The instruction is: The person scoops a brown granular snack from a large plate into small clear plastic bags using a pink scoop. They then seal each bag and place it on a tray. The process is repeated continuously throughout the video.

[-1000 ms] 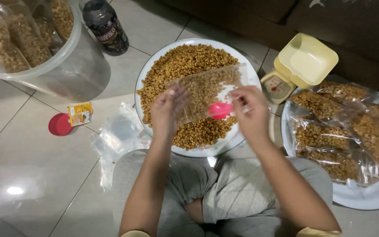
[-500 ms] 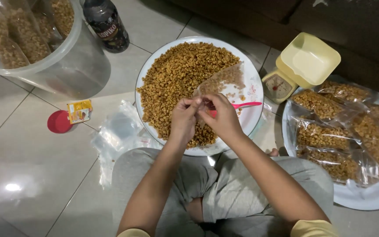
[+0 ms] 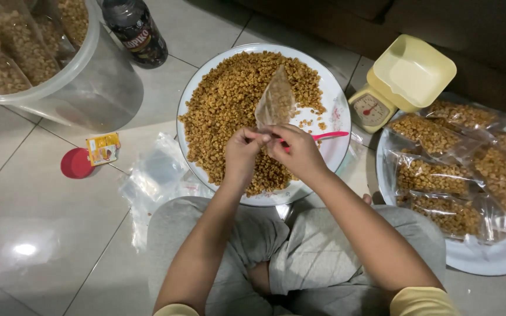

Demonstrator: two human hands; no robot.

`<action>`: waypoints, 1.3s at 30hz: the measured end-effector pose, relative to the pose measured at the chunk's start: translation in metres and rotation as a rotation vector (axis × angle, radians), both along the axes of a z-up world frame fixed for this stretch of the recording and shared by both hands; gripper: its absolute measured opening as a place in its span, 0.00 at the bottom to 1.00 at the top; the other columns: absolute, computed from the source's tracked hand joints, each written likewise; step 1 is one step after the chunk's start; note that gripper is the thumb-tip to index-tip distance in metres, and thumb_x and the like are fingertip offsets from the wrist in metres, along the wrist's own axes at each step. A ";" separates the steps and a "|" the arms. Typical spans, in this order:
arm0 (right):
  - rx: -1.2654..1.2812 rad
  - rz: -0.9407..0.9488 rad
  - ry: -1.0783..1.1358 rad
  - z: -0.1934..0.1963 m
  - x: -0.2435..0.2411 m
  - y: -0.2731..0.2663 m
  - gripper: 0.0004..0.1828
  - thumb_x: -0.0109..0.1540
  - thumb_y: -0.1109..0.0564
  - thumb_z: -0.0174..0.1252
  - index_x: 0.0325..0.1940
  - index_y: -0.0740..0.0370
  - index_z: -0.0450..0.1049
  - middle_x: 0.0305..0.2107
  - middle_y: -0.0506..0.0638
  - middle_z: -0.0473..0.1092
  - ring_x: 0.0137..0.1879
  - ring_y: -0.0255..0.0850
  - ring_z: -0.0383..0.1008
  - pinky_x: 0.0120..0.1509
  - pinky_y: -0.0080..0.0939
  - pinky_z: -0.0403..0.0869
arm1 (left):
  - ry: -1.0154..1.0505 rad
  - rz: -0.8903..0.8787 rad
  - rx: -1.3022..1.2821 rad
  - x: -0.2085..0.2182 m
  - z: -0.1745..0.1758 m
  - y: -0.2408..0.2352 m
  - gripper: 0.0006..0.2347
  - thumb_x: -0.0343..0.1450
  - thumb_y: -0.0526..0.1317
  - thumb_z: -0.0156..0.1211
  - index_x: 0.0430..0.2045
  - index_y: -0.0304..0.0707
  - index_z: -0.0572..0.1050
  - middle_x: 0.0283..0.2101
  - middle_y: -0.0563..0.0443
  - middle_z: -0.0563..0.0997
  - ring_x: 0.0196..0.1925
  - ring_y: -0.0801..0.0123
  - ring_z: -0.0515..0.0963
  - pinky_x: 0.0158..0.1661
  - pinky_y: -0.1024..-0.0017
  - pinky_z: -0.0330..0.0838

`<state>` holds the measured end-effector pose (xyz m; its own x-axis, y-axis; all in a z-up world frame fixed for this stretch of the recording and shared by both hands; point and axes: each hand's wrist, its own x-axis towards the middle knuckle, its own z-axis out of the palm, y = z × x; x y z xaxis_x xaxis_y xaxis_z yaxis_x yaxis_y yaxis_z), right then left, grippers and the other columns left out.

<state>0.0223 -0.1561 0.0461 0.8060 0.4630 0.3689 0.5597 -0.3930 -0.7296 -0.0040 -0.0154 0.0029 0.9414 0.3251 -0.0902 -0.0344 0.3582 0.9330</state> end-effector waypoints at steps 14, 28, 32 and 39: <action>-0.201 -0.229 -0.149 -0.058 0.022 -0.015 0.07 0.63 0.59 0.60 0.45 0.59 0.79 0.36 0.52 0.77 0.45 0.52 0.81 0.49 0.46 0.79 | -0.144 -0.148 0.573 0.010 -0.024 0.003 0.07 0.76 0.34 0.58 0.36 0.35 0.64 0.40 0.43 0.69 0.50 0.50 0.77 0.41 0.61 0.79; -0.436 -0.191 0.021 -0.063 0.025 -0.016 0.23 0.62 0.67 0.53 0.59 0.52 0.76 0.45 0.53 0.77 0.54 0.56 0.78 0.53 0.55 0.79 | 0.175 -0.362 0.414 -0.001 0.022 -0.012 0.21 0.77 0.29 0.39 0.64 0.22 0.46 0.60 0.15 0.68 0.58 0.29 0.75 0.50 0.43 0.80; -0.382 -0.246 -0.148 -0.040 0.032 -0.028 0.21 0.63 0.67 0.52 0.56 0.51 0.77 0.44 0.51 0.77 0.52 0.54 0.79 0.52 0.52 0.78 | 0.124 -0.357 0.064 0.003 0.002 -0.018 0.26 0.75 0.31 0.44 0.68 0.28 0.42 0.64 0.19 0.64 0.59 0.30 0.74 0.49 0.45 0.80; -0.240 -0.094 -0.418 -0.012 0.035 -0.040 0.18 0.67 0.67 0.53 0.54 0.49 0.81 0.49 0.47 0.78 0.57 0.46 0.78 0.57 0.44 0.78 | -0.161 -0.553 -0.534 -0.015 0.047 0.003 0.53 0.71 0.64 0.55 0.69 0.39 0.15 0.71 0.13 0.25 0.69 0.11 0.33 0.59 0.21 0.45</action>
<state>0.0568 -0.1962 0.0339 0.6539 0.5066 0.5619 0.7393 -0.5857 -0.3323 -0.0192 -0.0125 0.0497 0.9686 -0.2437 0.0487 0.1599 0.7613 0.6284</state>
